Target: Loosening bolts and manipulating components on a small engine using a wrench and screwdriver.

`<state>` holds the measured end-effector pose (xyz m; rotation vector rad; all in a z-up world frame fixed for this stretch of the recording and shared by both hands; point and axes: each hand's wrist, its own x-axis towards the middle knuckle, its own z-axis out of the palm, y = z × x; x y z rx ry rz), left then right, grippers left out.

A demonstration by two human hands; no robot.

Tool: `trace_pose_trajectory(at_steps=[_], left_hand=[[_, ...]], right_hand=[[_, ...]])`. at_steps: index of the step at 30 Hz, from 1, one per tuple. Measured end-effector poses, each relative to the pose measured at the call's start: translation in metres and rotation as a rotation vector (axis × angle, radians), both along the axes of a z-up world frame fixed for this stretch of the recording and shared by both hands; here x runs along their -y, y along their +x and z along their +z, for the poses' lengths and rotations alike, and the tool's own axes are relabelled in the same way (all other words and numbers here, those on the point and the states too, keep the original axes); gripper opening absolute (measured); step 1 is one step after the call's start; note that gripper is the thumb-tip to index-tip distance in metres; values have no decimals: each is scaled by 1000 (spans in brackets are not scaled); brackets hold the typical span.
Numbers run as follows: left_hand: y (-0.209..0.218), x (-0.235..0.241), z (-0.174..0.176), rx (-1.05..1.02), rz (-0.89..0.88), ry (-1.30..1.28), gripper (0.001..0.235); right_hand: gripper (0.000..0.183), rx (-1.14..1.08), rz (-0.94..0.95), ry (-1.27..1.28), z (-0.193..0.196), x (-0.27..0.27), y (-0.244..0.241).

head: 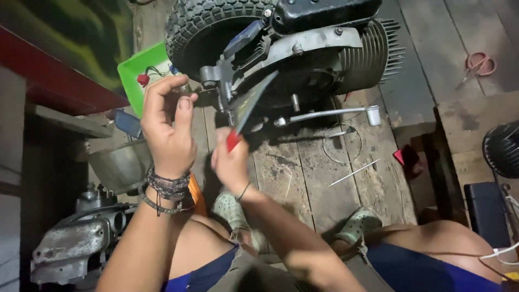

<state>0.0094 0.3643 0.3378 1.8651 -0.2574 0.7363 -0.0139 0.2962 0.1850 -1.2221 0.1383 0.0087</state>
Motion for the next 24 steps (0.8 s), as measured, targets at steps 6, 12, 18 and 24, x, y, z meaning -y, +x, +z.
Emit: trace_pose_trajectory(at_steps=[6,12,18,24], left_hand=[[-3,4,3,1,-17,32,30],[2,-3,-4,53,13,-3,31],[-6,3,4,42,11,32,31],[-4,-14,-5,70,24,2,29]], right_hand=[[15,-58,31,35,-6,43,-6],[16,94,-100,-30,10,27,20],[12,-53,12,-119,-2,50,-12],[17,19,-51,-154,-4,32,10]])
